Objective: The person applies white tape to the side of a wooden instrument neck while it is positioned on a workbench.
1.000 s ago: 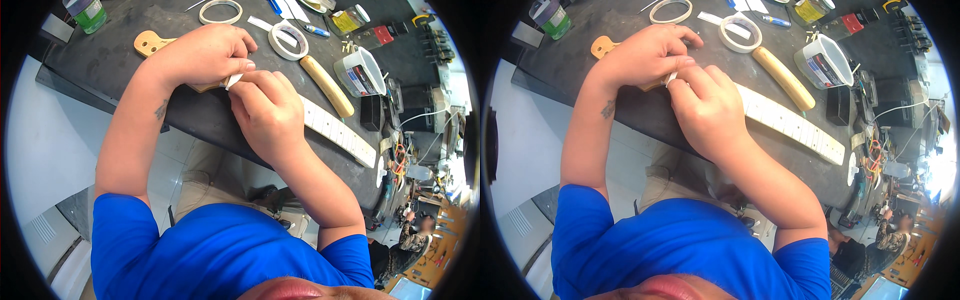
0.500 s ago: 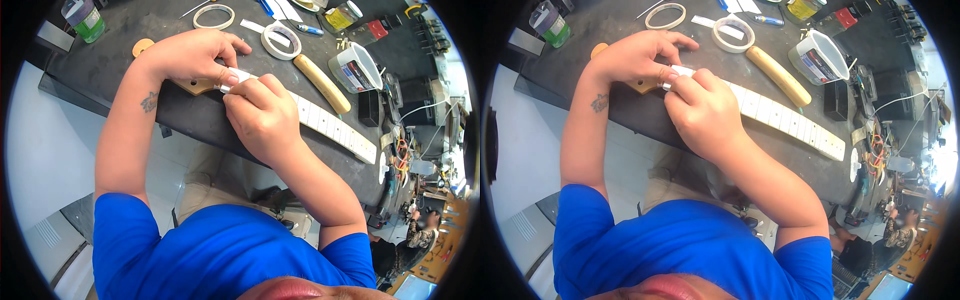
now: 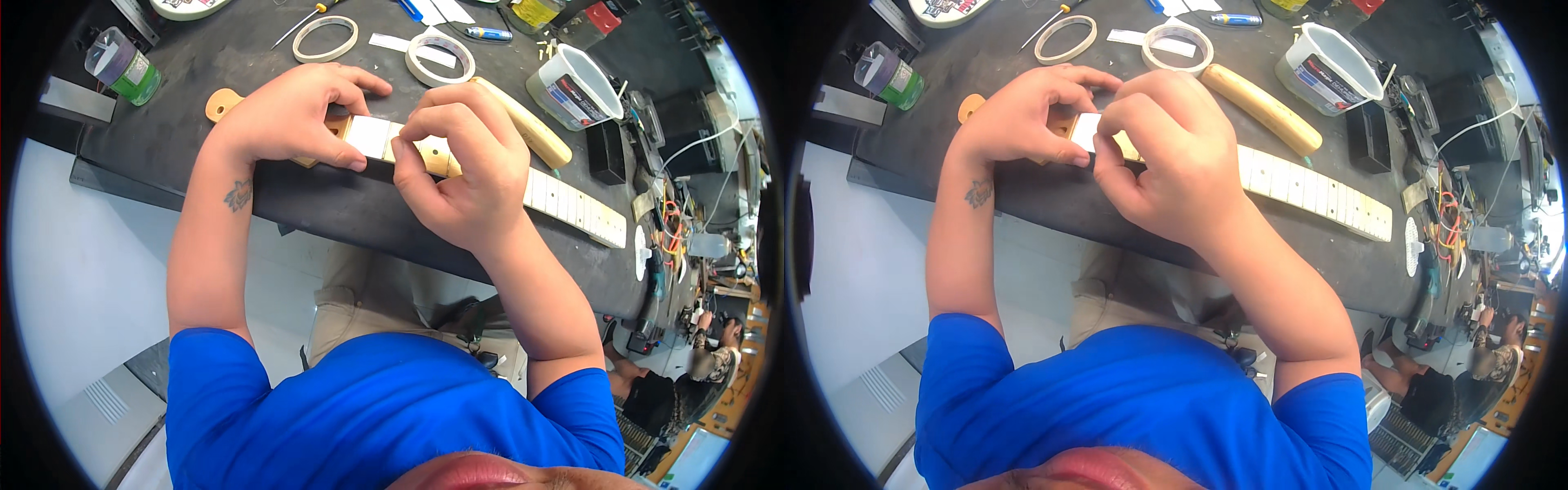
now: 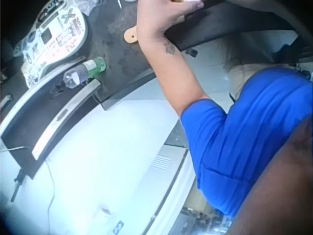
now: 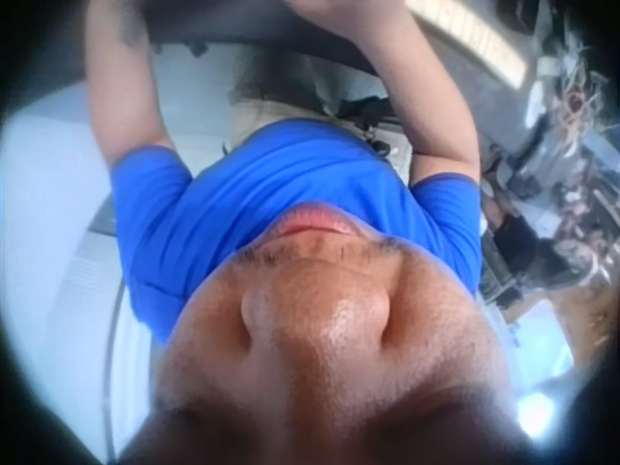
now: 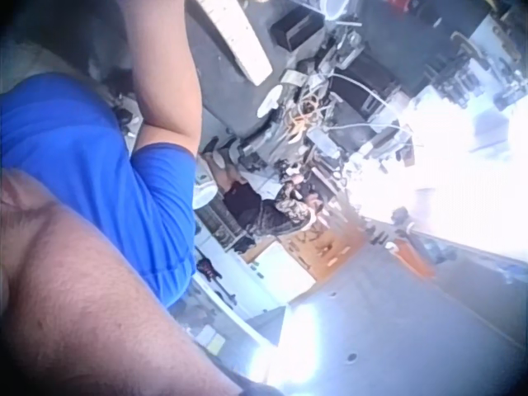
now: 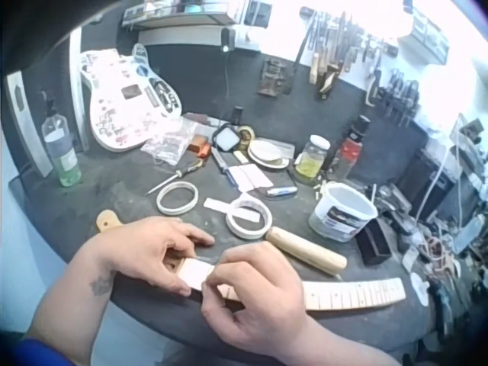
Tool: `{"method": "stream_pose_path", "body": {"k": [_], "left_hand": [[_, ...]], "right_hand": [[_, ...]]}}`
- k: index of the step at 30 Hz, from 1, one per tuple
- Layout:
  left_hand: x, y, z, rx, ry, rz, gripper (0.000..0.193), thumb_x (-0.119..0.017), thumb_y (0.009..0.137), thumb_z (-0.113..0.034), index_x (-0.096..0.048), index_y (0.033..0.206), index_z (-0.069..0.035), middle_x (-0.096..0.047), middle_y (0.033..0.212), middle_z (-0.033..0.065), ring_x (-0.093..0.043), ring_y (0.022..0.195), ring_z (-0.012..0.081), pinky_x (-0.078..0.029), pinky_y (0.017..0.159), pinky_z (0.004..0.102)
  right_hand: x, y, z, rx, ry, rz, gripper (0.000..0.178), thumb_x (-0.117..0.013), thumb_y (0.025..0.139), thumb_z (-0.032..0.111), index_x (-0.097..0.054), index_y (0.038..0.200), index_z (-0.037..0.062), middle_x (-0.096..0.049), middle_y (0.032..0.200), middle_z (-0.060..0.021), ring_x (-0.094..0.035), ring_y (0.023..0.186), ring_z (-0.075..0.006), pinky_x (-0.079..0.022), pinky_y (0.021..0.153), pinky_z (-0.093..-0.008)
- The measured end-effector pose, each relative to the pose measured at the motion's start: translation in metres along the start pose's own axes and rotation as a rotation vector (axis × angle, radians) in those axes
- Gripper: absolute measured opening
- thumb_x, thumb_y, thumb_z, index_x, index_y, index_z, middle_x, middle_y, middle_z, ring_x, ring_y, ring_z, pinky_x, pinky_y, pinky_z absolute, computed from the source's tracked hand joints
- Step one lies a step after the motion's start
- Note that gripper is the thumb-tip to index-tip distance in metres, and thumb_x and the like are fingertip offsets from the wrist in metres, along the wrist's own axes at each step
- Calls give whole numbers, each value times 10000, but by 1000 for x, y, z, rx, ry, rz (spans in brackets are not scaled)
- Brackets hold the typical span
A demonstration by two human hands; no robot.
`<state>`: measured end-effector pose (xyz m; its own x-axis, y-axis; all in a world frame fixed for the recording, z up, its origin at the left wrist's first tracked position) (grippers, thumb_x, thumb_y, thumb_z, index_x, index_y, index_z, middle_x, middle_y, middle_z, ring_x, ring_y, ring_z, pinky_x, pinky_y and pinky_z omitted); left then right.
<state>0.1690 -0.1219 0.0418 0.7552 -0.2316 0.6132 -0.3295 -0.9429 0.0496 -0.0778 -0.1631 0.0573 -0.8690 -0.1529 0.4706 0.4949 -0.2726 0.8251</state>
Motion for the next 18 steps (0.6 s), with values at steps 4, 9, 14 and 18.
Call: {"method": "stream_pose_path", "body": {"k": [4,9,14,18], "left_hand": [[-8,-3,-4,-61,74,-50,343,-888,684,-100,-794,989,27,-714,1465,174,-712,1127,271,-563,931,384],[-22,-6,-15,-107,208,-155,339,-806,705,-48,-749,1031,22,-731,1274,90,-700,1042,231,-574,831,365],[-21,-4,-25,-90,225,-124,345,-783,728,-11,-729,1067,19,-719,1240,74,-694,1022,229,-583,817,365],[-17,-6,-15,-228,231,-166,355,-843,728,-39,-723,1058,16,-718,1223,76,-701,1060,260,-580,915,387]], "right_hand": [[4,2,1,-16,-20,-14,251,-828,717,-16,-698,915,66,-702,945,-101,-691,843,-309,-558,718,-421],[13,8,-6,-37,-33,-67,228,-824,740,-19,-705,916,63,-709,956,-105,-705,865,-325,-579,745,-429],[33,16,-17,-69,-108,-87,156,-828,833,-20,-719,939,18,-732,948,-74,-647,785,-160,-540,711,-294],[57,24,-27,-213,-107,-129,106,-823,911,22,-734,967,7,-731,900,-28,-637,800,-118,-538,756,-272]]}}
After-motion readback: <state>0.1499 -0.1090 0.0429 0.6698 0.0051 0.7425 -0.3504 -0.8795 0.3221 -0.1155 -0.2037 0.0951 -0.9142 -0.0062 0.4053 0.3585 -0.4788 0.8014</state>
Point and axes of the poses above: each hand's wrist, its own y-axis towards the middle knuckle, its own x-axis out of the back of the hand, z = x × y, the point moved 1 cm from there along y, towards the middle knuckle
